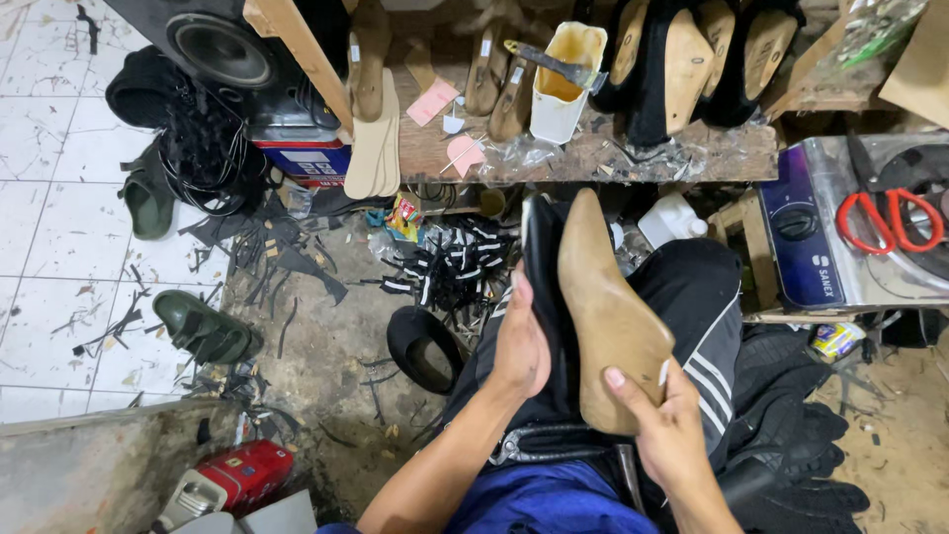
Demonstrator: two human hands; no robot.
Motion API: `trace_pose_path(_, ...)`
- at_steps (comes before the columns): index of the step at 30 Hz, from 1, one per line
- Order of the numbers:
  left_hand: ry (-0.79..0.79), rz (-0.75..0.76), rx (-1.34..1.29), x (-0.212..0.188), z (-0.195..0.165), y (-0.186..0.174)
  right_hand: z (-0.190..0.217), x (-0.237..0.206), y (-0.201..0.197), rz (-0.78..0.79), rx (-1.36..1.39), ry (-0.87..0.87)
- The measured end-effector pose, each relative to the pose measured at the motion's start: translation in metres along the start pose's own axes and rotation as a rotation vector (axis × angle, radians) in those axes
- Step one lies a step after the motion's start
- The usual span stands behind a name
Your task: The person sits on the workshop floor and hammers a black shoe upper over a wooden shoe last, working the material around the sole edge. They then tie the laces into a bow, pull the wooden last out of the finished shoe, and place the shoe on the shelf.
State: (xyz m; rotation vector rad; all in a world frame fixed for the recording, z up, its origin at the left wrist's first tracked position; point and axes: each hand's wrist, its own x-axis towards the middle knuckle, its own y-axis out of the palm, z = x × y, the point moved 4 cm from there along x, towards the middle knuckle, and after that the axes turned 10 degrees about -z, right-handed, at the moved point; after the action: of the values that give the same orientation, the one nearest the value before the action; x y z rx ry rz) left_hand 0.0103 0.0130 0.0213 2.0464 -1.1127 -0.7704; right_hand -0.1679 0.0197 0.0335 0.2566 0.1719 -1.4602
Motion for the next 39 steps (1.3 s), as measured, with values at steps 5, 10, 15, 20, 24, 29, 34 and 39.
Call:
trace_pose_path(5,0.012,0.044,0.021,0.000,0.006,0.011,-0.011,-0.007,0.004,0.009,0.007,-0.034)
trace_pose_path(10,-0.037,0.131,-0.052,-0.002,0.005,0.017,-0.008,-0.011,0.004,0.004,-0.057,-0.073)
trace_pose_path(15,-0.070,0.174,-0.055,-0.005,0.006,0.018,-0.014,-0.014,0.002,0.005,-0.105,-0.037)
trace_pose_path(20,-0.042,0.058,0.223,-0.001,0.012,0.019,-0.010,-0.014,0.009,0.024,-0.090,-0.047)
trace_pose_path(24,-0.196,-0.009,0.106,0.012,0.011,0.013,0.014,-0.018,0.015,0.140,-0.123,-0.276)
trace_pose_path(29,-0.471,-0.053,-0.294,0.052,0.012,-0.002,0.024,-0.017,0.019,0.297,0.168,-0.132)
trace_pose_path(34,-0.465,-0.078,-0.516,0.069,0.010,-0.003,0.017,-0.006,0.025,0.163,0.030,-0.155)
trace_pose_path(39,-0.479,-0.047,-0.621,0.068,0.000,0.005,0.017,0.000,0.030,0.164,0.092,-0.234)
